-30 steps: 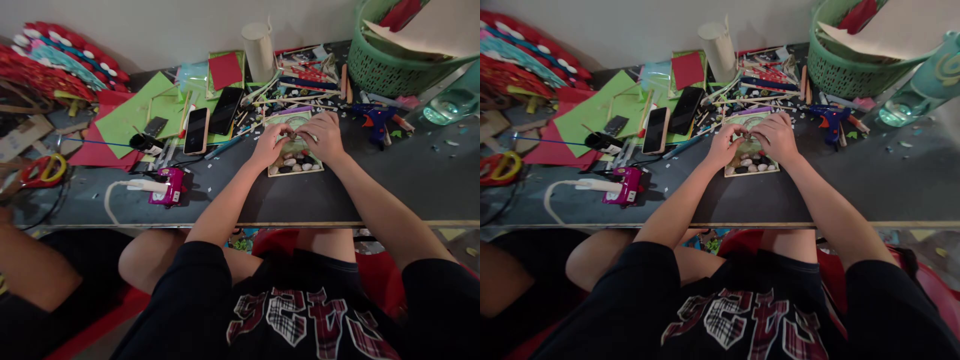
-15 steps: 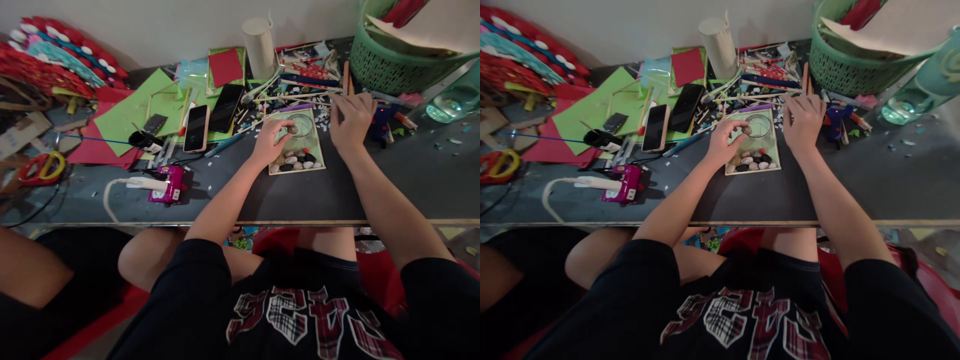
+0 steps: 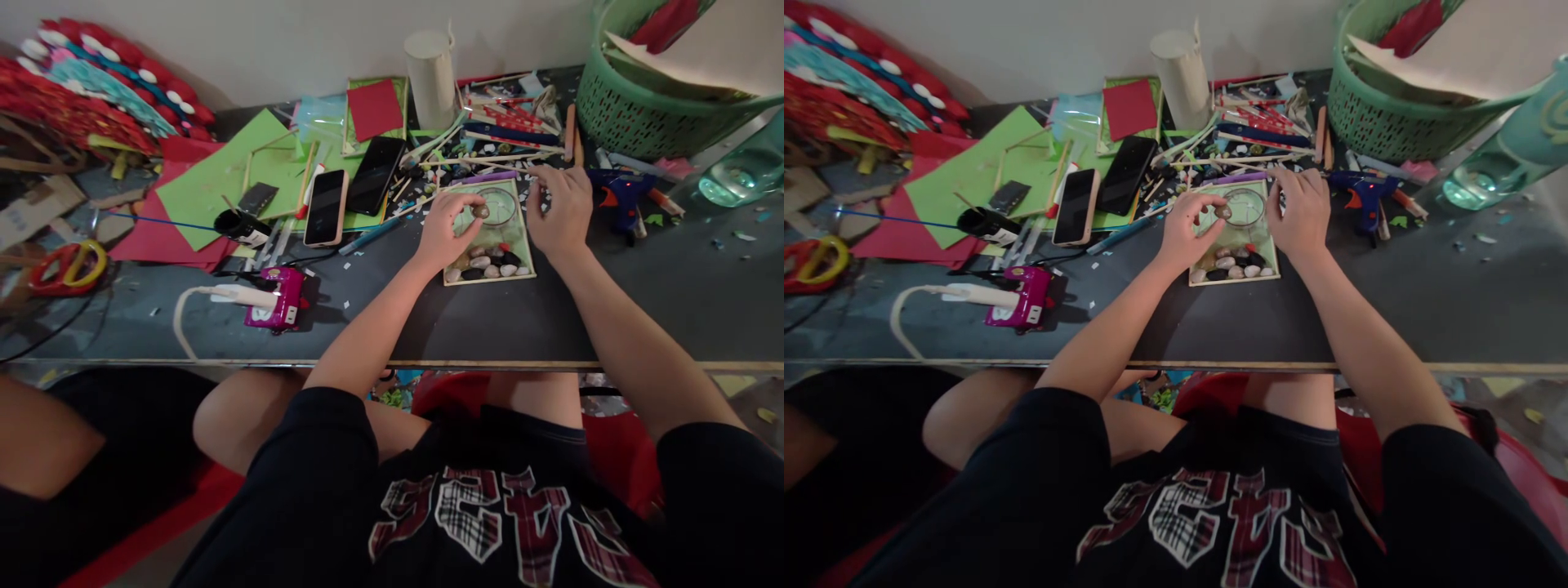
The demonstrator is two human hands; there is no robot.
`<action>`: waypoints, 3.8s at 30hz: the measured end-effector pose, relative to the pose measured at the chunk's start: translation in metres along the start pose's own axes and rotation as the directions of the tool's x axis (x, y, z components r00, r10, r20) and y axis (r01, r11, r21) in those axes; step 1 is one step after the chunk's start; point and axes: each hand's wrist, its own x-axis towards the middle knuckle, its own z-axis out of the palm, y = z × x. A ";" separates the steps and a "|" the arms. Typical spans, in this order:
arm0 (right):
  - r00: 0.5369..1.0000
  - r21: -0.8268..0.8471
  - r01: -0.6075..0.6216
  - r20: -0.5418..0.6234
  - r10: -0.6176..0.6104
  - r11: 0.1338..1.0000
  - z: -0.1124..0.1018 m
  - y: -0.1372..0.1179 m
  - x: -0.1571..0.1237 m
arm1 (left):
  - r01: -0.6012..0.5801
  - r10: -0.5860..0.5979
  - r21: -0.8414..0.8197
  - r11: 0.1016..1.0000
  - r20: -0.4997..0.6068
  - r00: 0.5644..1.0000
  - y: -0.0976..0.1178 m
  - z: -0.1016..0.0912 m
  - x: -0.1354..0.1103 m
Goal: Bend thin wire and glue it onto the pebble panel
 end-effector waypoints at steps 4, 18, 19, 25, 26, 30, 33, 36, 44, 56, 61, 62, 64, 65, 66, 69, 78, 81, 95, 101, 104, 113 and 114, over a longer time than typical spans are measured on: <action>0.990 -0.034 0.021 0.137 -0.016 0.999 -0.003 -0.008 -0.001 | -0.013 0.013 0.013 1.000 -0.041 0.999 -0.005 0.005 0.000; 0.967 0.084 0.084 0.233 -0.102 0.993 0.008 -0.004 -0.003 | 0.003 -0.002 0.013 1.000 -0.114 0.993 -0.011 0.011 0.002; 0.977 0.077 0.066 0.195 -0.080 0.995 0.007 -0.003 -0.002 | 0.003 -0.002 0.009 1.000 -0.113 0.994 -0.011 0.011 0.002; 0.993 0.051 -0.102 -0.059 0.104 0.994 -0.001 0.022 0.004 | 0.000 -0.003 -0.018 1.000 -0.124 0.992 -0.013 0.014 0.003; 0.991 0.059 -0.112 -0.065 0.115 0.992 -0.002 0.027 0.005 | 0.001 -0.004 -0.020 1.000 -0.124 0.992 -0.013 0.015 0.003; 0.986 0.000 -0.148 -0.072 0.148 0.989 0.000 0.037 0.004 | 0.015 -0.017 -0.015 1.000 -0.113 0.993 -0.013 0.015 0.003; 0.997 0.049 -0.017 -0.078 0.021 0.999 0.002 0.028 0.004 | 0.012 -0.015 -0.028 1.000 -0.100 0.995 -0.013 0.014 0.003; 0.984 0.138 0.178 -0.044 -0.173 0.974 0.004 0.011 0.003 | 0.008 -0.012 -0.046 0.999 -0.091 0.996 -0.011 0.012 0.003; 0.962 0.261 0.256 0.028 -0.273 0.931 0.011 -0.013 -0.007 | -0.038 0.036 -0.109 0.993 -0.016 0.999 -0.005 0.008 0.001; 0.938 0.306 0.144 0.261 -0.229 0.941 -0.002 -0.020 -0.007 | -0.031 0.048 -0.154 0.988 0.108 0.993 -0.015 0.014 0.005; 0.932 0.340 0.143 0.270 -0.242 0.930 0.003 -0.019 -0.006 | -0.040 0.055 -0.130 0.991 0.110 0.992 -0.013 0.013 0.005; 0.932 0.343 0.140 0.271 -0.240 0.929 0.004 -0.019 -0.007 | -0.040 0.055 -0.130 0.991 0.115 0.992 -0.014 0.014 0.005; 0.932 0.343 0.137 0.272 -0.238 0.929 0.005 -0.019 -0.007 | -0.035 0.051 -0.138 0.990 0.112 0.992 -0.016 0.015 0.005; 0.933 0.345 0.140 0.268 -0.241 0.928 0.005 -0.019 -0.008 | -0.036 0.052 -0.143 0.989 0.106 0.993 -0.018 0.016 0.005; 0.934 0.350 0.147 0.260 -0.247 0.925 0.006 -0.019 -0.008 | -0.041 0.056 -0.148 0.988 0.100 0.993 -0.019 0.017 0.005; 0.935 0.377 0.168 0.231 -0.268 0.911 0.007 -0.018 -0.009 | -0.059 0.075 -0.153 0.986 0.098 0.992 -0.022 0.018 0.005; 0.926 0.379 0.171 0.253 -0.280 0.909 0.010 -0.017 -0.009 | -0.031 0.064 -0.223 0.974 0.139 0.988 -0.019 0.017 0.006; 0.924 0.390 0.158 0.264 -0.275 0.907 0.010 -0.018 -0.010 | -0.021 0.054 -0.218 0.976 0.146 0.988 -0.021 0.018 0.006; 0.917 0.393 0.220 0.227 -0.327 0.893 0.012 -0.016 -0.011 | 0.012 0.030 -0.261 0.965 0.158 0.987 -0.022 0.019 0.006; 0.922 0.375 0.189 0.250 -0.295 0.908 0.012 -0.016 -0.010 | 0.013 0.029 -0.257 0.966 0.161 0.987 -0.022 0.020 0.007; 0.921 0.390 0.208 0.232 -0.314 0.897 0.014 -0.015 -0.011 | -0.017 0.058 -0.268 0.963 0.146 0.988 -0.021 0.019 0.007; 0.926 0.403 0.181 0.236 -0.293 0.897 0.015 -0.014 -0.011 | 0.020 0.025 -0.267 0.963 0.161 0.987 -0.022 0.019 0.007; 0.926 0.396 0.181 0.241 -0.292 0.900 0.014 -0.015 -0.011 | 0.021 0.025 -0.268 0.963 0.164 0.986 -0.022 0.019 0.007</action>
